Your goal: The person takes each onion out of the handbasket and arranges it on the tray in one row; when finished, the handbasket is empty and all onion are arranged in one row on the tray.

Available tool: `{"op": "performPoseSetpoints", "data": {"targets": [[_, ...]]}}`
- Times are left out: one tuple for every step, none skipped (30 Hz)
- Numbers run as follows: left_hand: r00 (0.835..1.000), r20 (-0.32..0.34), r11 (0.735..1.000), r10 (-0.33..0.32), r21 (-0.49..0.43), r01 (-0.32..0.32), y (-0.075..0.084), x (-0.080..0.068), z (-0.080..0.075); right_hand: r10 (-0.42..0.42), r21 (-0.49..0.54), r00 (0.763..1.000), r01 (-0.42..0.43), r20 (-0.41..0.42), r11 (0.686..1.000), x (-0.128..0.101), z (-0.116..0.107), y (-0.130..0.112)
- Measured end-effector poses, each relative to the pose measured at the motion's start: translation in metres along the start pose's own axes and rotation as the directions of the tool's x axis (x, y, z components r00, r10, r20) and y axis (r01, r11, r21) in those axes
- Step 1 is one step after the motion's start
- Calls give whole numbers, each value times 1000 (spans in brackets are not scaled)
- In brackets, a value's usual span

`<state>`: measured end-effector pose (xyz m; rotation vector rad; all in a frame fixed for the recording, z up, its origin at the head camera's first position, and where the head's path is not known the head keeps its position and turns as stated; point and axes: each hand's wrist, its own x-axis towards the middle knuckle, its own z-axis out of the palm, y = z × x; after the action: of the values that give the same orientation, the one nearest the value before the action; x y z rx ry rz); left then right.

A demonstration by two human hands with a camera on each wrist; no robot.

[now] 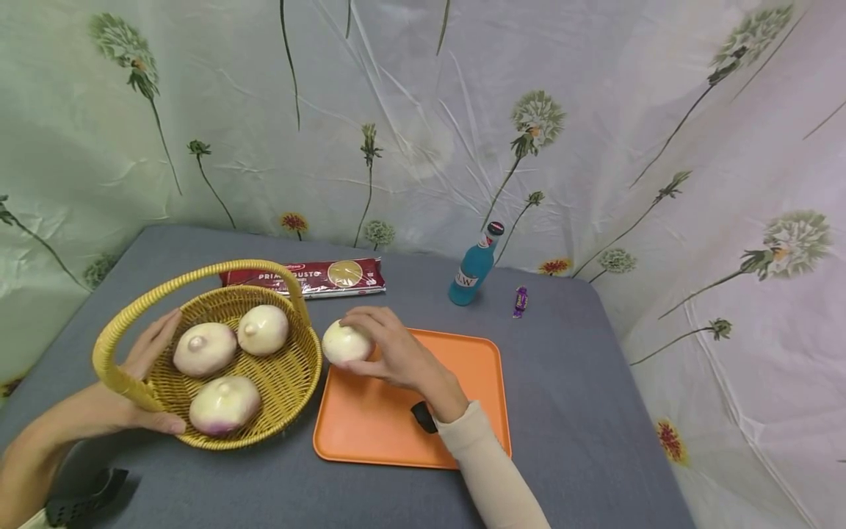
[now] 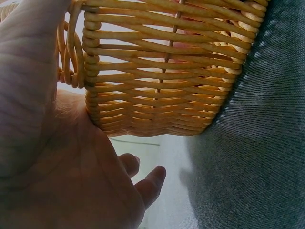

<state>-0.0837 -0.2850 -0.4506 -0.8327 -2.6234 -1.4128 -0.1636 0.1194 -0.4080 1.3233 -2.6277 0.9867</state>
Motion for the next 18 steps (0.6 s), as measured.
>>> {"op": "performPoseSetpoints", "data": {"targets": [[1000, 1, 1000, -9, -1, 9, 0, 0, 0, 9, -2, 1000, -9, 1, 1000, 0, 0, 1], [1000, 2, 1000, -20, -4, 20, 1, 0, 0, 18, -4, 1000, -18, 1, 1000, 0, 0, 2], [1000, 3, 1000, -30, -6, 30, 1, 0, 1, 29, -8, 1000, -29, 4, 1000, 0, 1, 3], [999, 4, 999, -39, -7, 39, 2, 0, 1, 38, -11, 999, -38, 7, 999, 0, 1, 4], [999, 5, 999, -47, -7, 47, 2, 0, 1, 48, -13, 999, -48, 11, 999, 0, 1, 5], [999, 7, 999, -51, -10, 51, 2, -1, 1, 58, -19, 998, -58, 17, 998, 1, 1, 6], [999, 9, 998, -54, -12, 54, 2, -1, 1, 68, -27, 997, -67, 21, 997, 1, 1, 7], [998, 10, 998, -57, -14, 57, 2, -1, 1, 79, -32, 997, -78, 25, 996, 1, 1, 7], [998, 11, 998, -56, -12, 56, 2, -1, 1, 89, -40, 996, -88, 27, 995, 2, 1, 8], [998, 12, 998, -56, -12, 56, 2, -1, 1, 100, -47, 995, -99, 29, 994, 2, 1, 8], [998, 13, 998, -56, -11, 56, 2, -1, 1, 110, -53, 994, -108, 29, 993, 2, 1, 9], [998, 13, 998, -55, -10, 55, 2, -1, 1, 120, -60, 992, -118, 30, 991, 3, 1, 10], [998, 13, 999, -54, -9, 54, 1, -1, 1, 127, -67, 991, -125, 30, 990, 3, 1, 11], [998, 13, 999, -54, -9, 54, 1, -1, 1, 135, -73, 990, -132, 32, 989, 3, 2, 12], [999, 12, 999, -53, -8, 53, 1, -1, 1, 139, -78, 990, -136, 33, 988, 3, 2, 13], [999, 12, 999, -53, -10, 53, 1, -1, 1, 143, -81, 989, -140, 35, 987, 3, 3, 14], [999, 12, 999, -52, -11, 53, 2, -1, 1, 146, -84, 989, -143, 37, 986, 3, 3, 14], [998, 12, 998, -54, -15, 54, 2, -1, 1, 152, -89, 988, -148, 40, 985, 3, 3, 15]]}}
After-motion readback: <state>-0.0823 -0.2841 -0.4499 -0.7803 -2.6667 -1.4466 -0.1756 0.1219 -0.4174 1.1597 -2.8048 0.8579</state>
